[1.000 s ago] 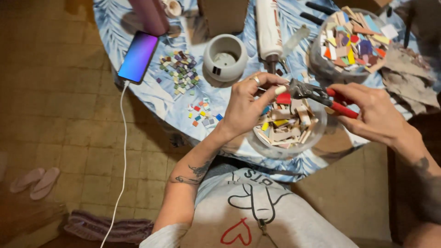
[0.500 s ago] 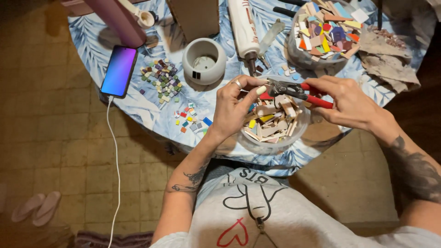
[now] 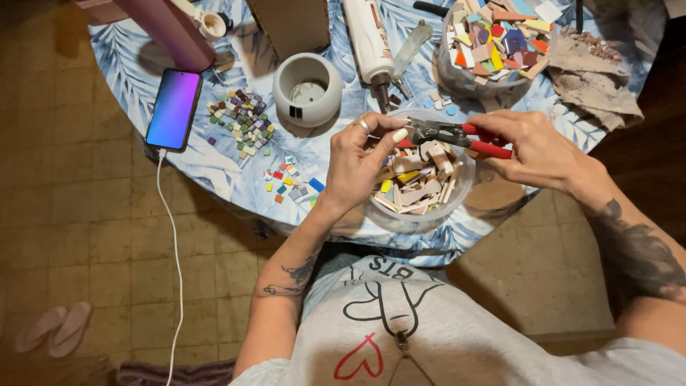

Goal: Cutting mosaic tiles into smaller pieces using nippers and collecting them in a bowl

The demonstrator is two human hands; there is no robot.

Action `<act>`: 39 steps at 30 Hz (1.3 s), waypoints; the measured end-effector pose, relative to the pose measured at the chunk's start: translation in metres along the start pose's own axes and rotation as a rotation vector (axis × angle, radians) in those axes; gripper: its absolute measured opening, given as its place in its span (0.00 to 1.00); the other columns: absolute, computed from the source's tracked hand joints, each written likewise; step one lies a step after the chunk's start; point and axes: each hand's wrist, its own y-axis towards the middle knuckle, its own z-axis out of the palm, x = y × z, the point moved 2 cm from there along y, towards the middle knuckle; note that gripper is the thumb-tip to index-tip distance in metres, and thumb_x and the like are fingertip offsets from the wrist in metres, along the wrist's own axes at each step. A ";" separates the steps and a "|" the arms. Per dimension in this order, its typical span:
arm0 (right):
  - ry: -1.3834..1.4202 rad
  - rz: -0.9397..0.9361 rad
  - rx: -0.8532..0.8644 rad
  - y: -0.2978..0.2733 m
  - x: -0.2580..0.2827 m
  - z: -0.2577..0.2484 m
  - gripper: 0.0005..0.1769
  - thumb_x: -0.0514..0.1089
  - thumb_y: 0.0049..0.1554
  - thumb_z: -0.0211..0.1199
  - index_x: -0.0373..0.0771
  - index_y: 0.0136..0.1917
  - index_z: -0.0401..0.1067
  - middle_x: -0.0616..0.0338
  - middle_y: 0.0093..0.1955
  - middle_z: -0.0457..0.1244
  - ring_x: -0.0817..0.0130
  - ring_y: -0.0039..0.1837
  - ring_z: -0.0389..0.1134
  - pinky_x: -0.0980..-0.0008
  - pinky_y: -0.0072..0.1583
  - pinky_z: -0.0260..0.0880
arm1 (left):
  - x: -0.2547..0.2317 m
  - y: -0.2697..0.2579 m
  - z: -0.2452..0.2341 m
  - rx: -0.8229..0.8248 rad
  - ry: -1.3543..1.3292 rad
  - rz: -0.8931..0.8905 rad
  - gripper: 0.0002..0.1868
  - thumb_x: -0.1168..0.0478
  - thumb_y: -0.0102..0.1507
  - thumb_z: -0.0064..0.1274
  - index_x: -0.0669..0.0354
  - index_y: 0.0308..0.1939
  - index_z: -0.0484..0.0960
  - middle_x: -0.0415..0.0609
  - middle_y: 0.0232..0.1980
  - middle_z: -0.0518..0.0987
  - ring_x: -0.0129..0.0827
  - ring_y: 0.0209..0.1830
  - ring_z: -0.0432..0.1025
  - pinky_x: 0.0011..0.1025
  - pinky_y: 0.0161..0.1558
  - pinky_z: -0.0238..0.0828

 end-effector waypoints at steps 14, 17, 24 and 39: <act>-0.014 0.056 0.063 -0.006 0.007 -0.010 0.32 0.40 0.37 0.52 0.31 0.57 0.61 0.44 0.50 0.61 0.54 0.46 0.64 0.62 0.48 0.62 | -0.001 0.016 -0.003 0.410 0.254 0.271 0.15 0.55 0.62 0.26 0.61 0.27 0.61 0.49 0.25 0.65 0.39 0.27 0.60 0.34 0.31 0.55; -0.011 0.043 0.056 -0.007 0.009 -0.010 0.33 0.39 0.36 0.52 0.31 0.57 0.60 0.43 0.51 0.60 0.53 0.47 0.64 0.61 0.49 0.62 | 0.004 0.015 0.002 0.371 0.201 0.330 0.13 0.59 0.62 0.28 0.62 0.26 0.60 0.49 0.24 0.63 0.40 0.27 0.59 0.33 0.32 0.55; 0.000 0.020 0.020 -0.008 0.011 -0.005 0.28 0.41 0.42 0.54 0.31 0.57 0.61 0.46 0.48 0.61 0.54 0.44 0.63 0.63 0.45 0.60 | 0.007 0.010 0.007 0.280 0.131 0.305 0.12 0.62 0.62 0.29 0.62 0.25 0.62 0.48 0.24 0.62 0.38 0.25 0.59 0.31 0.32 0.55; 0.003 0.027 0.037 -0.010 0.006 -0.003 0.29 0.41 0.39 0.57 0.33 0.56 0.61 0.47 0.48 0.61 0.55 0.45 0.63 0.63 0.46 0.60 | 0.005 0.008 0.008 0.295 0.127 0.295 0.13 0.61 0.62 0.28 0.62 0.26 0.64 0.47 0.27 0.65 0.36 0.26 0.61 0.30 0.33 0.56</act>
